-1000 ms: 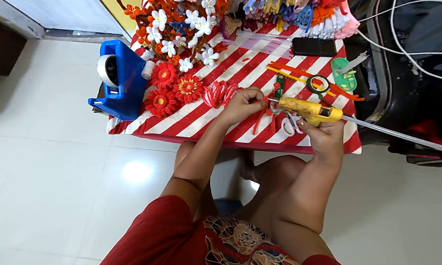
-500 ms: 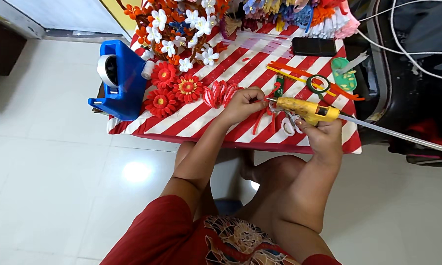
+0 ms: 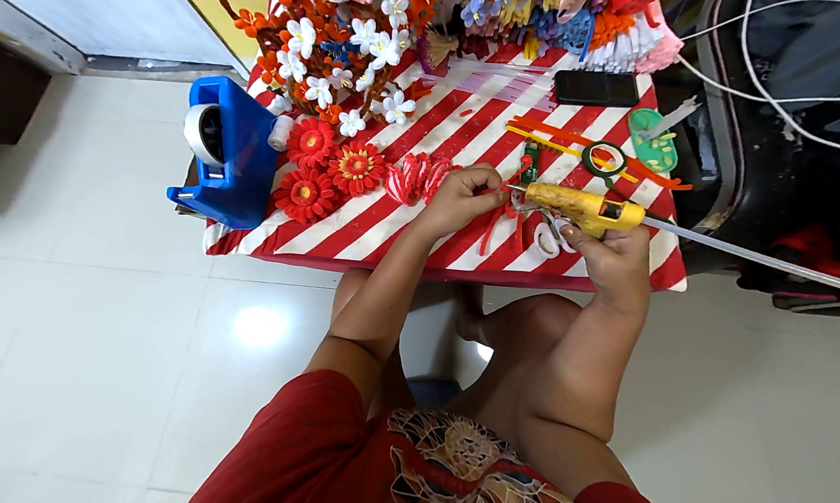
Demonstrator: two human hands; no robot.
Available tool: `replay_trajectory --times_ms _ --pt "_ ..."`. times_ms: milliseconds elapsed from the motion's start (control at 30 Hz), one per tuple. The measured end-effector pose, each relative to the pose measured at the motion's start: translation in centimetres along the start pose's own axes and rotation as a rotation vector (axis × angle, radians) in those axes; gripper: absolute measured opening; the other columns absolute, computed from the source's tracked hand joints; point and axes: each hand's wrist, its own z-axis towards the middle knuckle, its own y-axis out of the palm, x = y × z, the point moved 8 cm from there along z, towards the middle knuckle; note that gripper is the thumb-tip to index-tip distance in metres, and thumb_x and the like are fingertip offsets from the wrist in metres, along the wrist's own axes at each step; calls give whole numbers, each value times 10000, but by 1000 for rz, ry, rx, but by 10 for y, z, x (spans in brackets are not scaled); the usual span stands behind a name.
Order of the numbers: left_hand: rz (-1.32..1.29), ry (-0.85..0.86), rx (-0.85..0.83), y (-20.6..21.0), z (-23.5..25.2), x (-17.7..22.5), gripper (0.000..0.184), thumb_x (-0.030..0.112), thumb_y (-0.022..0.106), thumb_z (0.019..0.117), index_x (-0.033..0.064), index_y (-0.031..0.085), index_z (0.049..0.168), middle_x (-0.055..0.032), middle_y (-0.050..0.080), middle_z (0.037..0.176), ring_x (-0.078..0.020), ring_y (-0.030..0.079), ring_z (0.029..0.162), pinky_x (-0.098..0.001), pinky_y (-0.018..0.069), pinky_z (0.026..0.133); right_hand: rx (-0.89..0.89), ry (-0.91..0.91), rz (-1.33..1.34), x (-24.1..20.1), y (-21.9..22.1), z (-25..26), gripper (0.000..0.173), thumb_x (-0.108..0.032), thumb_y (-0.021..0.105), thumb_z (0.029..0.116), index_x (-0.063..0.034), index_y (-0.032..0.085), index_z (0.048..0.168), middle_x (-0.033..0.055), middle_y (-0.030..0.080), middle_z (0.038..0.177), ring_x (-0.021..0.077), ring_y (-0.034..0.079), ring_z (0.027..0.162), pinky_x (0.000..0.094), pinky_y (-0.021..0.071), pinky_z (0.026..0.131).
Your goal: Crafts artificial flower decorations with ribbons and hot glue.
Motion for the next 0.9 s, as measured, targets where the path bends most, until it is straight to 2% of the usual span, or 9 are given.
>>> replay_trajectory --times_ms 100,233,300,433,533,600,733,900 --pt "0 -10 0 -1 0 0 111 31 628 911 20 663 806 -19 643 918 -49 605 881 -221 511 781 22 -15 -16 0 -2 0 301 33 669 834 -98 680 1105 -117 720 992 -27 680 881 215 602 796" --pt "-20 -16 -28 0 0 -3 122 47 629 923 23 664 808 -11 639 900 -40 597 859 -220 505 769 54 -77 116 -1 -10 2 330 -21 685 876 -198 691 1154 -106 734 1029 17 681 842 225 592 749" --pt "-35 -19 -32 0 0 -4 116 44 629 918 25 663 809 -8 636 894 -40 596 856 -220 503 767 81 -73 147 1 -15 2 365 0 706 839 -214 694 1135 -118 735 999 9 680 795 216 596 706" --pt "-38 -33 -31 1 -1 -4 108 40 632 916 24 662 813 -8 639 897 -35 598 851 -215 506 769 75 -33 159 5 -13 1 373 -7 725 818 -197 696 1137 -104 741 1010 15 684 802 218 595 700" --pt "-40 -36 -33 2 -1 -4 112 39 630 920 23 661 814 -7 635 892 -33 594 835 -209 504 749 33 -24 164 6 -9 2 363 -9 725 829 -175 707 1152 -63 750 1074 73 717 935 272 617 819" --pt "-48 -34 -35 2 0 -4 114 38 628 919 27 657 809 -4 633 890 -30 591 829 -208 502 743 12 -19 172 5 -6 2 364 -1 724 831 -180 707 1147 -62 753 1067 82 720 954 280 617 847" --pt "-55 -42 -39 2 -1 -4 116 39 624 917 34 654 805 3 633 893 -24 590 828 -207 502 739 6 2 136 5 -5 1 345 3 696 832 -196 697 1114 -115 739 997 17 697 853 226 606 761" --pt "-63 -45 -37 1 -1 -3 120 45 619 923 38 653 809 9 633 897 -17 588 827 -203 501 740 3 -4 81 2 -4 1 355 34 653 837 -170 678 1126 -136 722 1007 -19 680 870 208 595 785"
